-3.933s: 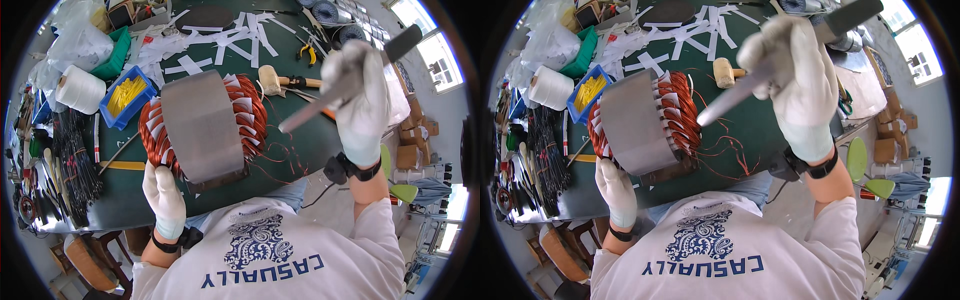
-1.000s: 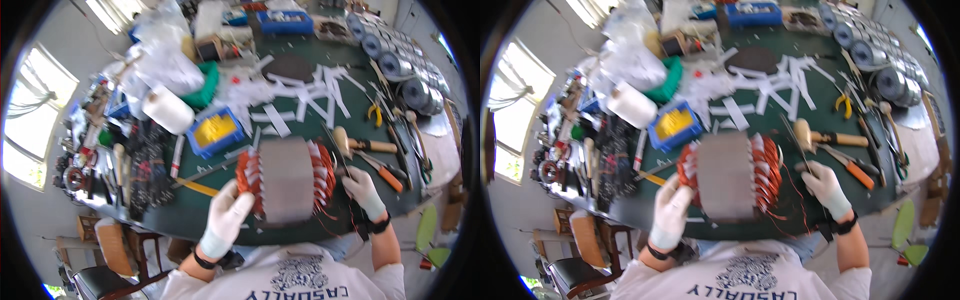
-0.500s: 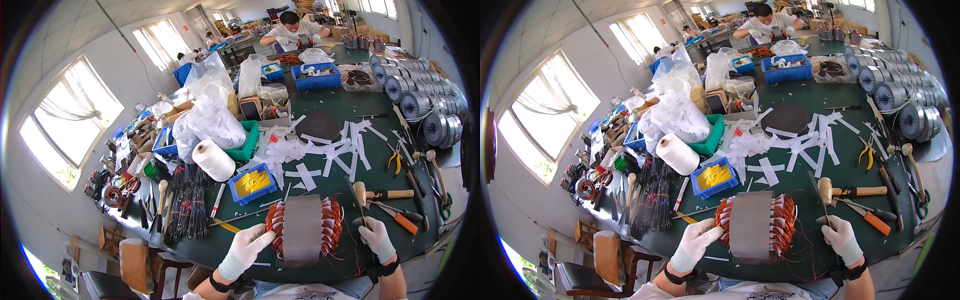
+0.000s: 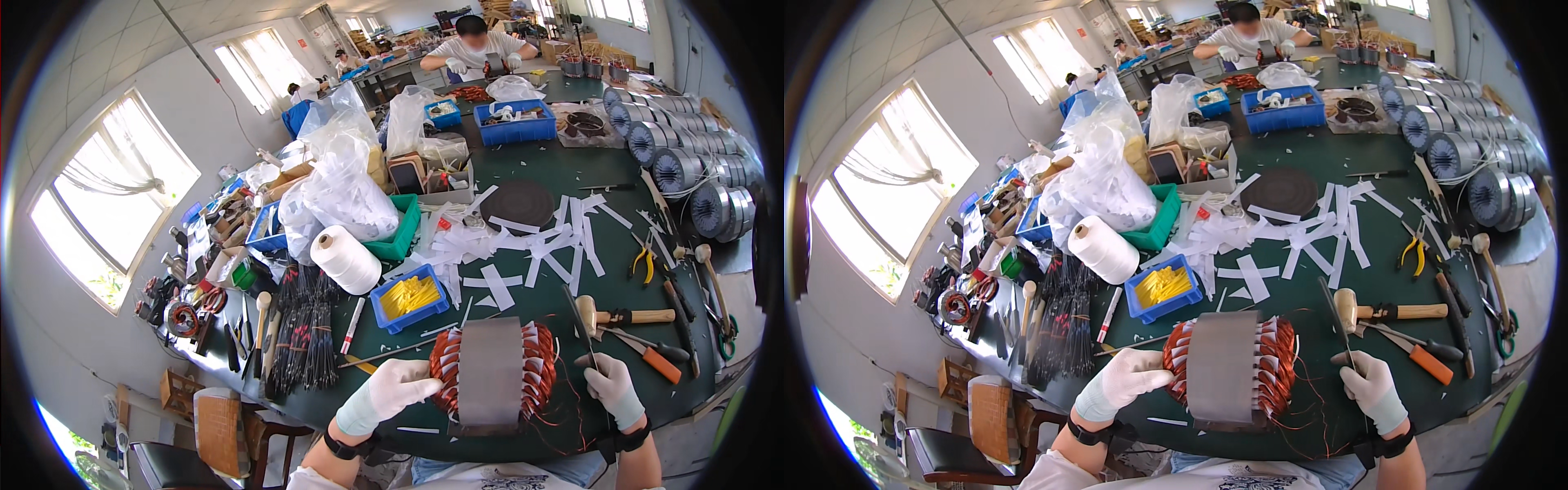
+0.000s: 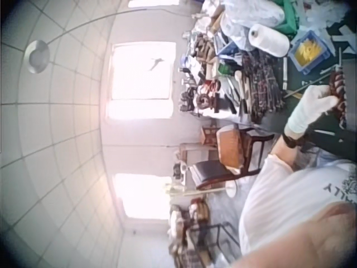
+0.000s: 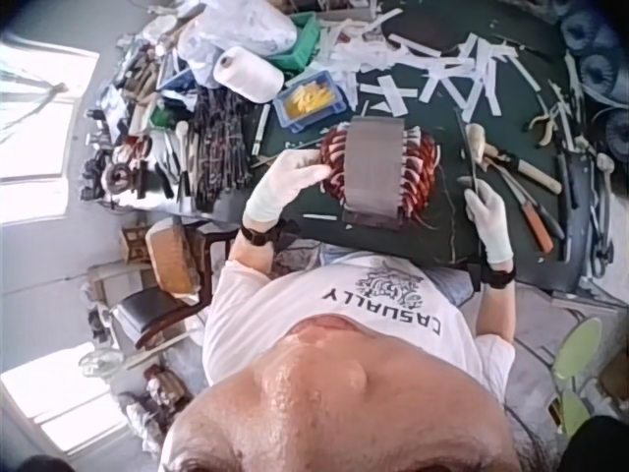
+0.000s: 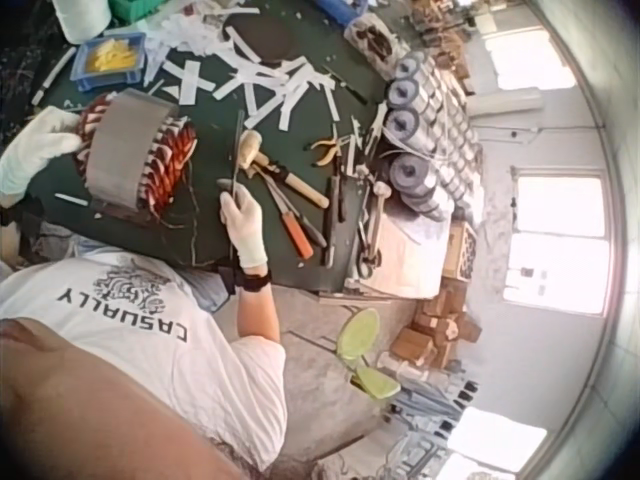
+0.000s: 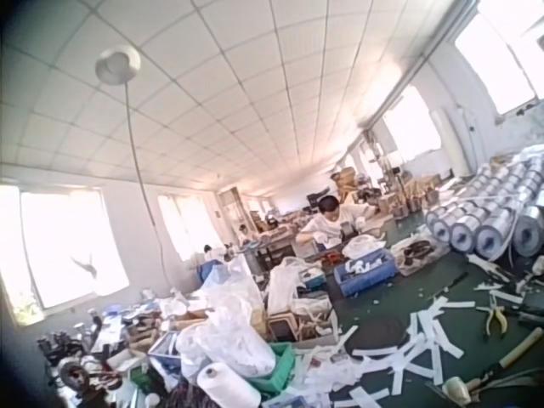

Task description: The recorder is inserting copper wire coils and insulation strips into a motor stator.

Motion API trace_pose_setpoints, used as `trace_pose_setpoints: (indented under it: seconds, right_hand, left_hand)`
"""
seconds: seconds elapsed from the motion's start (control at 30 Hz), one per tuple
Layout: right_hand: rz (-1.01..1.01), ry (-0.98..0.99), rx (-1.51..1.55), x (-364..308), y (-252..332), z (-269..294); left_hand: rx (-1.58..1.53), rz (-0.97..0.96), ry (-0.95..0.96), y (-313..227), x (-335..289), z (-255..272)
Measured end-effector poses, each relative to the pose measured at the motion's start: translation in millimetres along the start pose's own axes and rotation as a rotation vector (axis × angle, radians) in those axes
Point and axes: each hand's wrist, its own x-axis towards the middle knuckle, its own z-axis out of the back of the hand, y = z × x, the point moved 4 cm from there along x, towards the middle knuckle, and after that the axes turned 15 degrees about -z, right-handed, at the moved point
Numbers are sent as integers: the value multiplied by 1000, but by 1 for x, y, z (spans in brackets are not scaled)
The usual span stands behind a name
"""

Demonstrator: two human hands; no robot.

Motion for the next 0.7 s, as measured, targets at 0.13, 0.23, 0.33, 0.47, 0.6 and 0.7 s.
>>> trace_pose_setpoints:
  seconds: [0.13,0.23,0.33,0.47,0.6,0.7]
  right_hand:
    - [-1,-2,-4,-6,-3,4]
    - [-9,-4,-7,-10,-6,6]
    - [-7,-10,-22,-6,-8,6]
    - [21,6,-26,0,0,-4]
    - [35,-46,-39,5,-4,-5]
    - [22,-61,-65,6,-6,-5]
  left_hand:
    - [6,20,-11,-16,-5,-13]
    - [99,84,-86,-30,-7,-28]
    - [139,-24,-201,-22,-7,-34]
    - [-55,-83,-347,-23,-10,-40]
    - [-243,-222,-415,-17,-13,-57]
    - [-258,-277,-433,-8,-16,-64]
